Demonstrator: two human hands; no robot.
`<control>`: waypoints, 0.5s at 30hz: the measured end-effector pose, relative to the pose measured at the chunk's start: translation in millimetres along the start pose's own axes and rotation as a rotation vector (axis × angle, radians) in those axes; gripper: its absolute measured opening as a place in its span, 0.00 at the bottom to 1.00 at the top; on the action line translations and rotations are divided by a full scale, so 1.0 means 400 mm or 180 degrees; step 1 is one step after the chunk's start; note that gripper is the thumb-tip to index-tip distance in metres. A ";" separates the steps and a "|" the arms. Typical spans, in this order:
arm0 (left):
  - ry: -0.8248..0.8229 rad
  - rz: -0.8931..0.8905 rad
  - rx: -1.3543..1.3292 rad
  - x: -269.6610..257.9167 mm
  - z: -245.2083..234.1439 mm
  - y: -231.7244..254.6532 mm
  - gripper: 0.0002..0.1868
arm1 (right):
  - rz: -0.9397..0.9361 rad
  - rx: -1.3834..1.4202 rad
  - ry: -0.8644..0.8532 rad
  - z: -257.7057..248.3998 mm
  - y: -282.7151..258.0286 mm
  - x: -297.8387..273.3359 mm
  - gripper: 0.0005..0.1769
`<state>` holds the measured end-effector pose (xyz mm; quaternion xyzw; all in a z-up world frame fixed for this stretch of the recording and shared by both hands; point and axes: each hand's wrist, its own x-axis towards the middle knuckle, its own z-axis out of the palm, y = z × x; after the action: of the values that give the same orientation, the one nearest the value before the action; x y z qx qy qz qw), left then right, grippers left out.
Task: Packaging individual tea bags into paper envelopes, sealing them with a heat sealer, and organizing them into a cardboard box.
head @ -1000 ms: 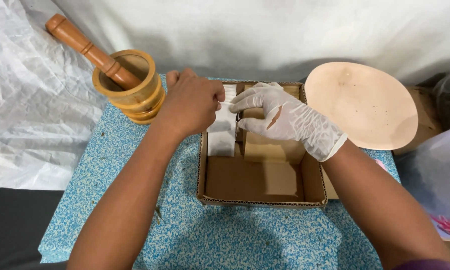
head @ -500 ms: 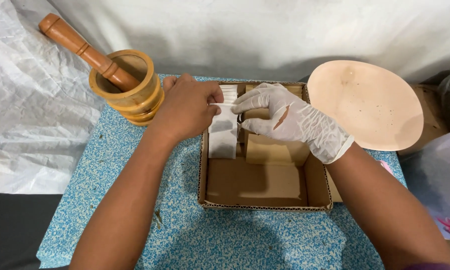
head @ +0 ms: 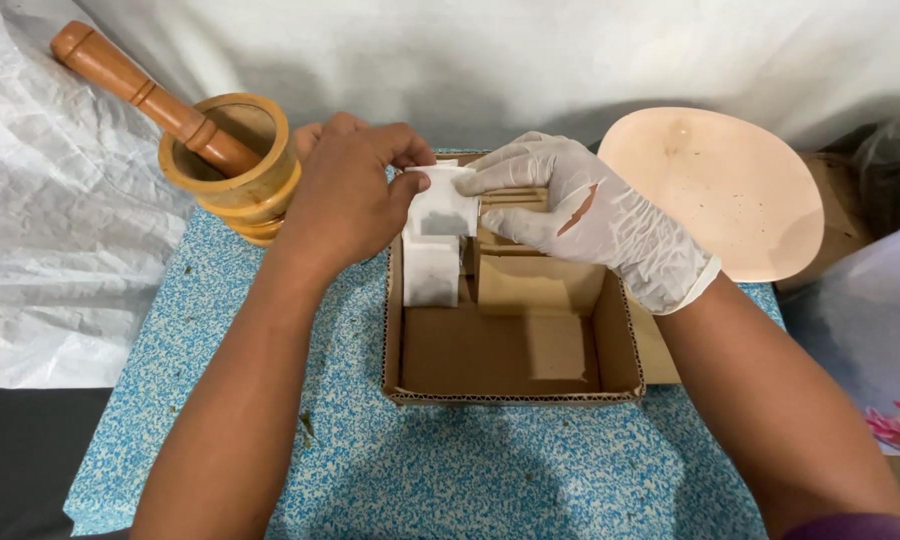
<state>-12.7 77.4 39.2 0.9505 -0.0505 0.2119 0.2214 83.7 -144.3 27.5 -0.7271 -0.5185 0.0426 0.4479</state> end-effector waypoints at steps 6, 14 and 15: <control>0.0211 0.0231 -0.0135 0.002 -0.001 0.037 0.05 | 0.0096 -0.0032 0.0205 -0.030 -0.034 -0.047 0.15; -0.0141 0.0439 -0.0217 -0.015 0.037 0.106 0.04 | 0.0089 -0.0095 0.0663 -0.041 -0.051 -0.127 0.07; -0.0233 0.0474 -0.0216 -0.023 0.049 0.111 0.03 | 0.0044 -0.0092 0.0762 -0.033 -0.043 -0.141 0.06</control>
<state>-22.0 29.1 37.1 0.9432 -0.1363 0.1910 0.2352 52.4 -195.9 24.8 -0.7369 -0.4569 -0.0489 0.4958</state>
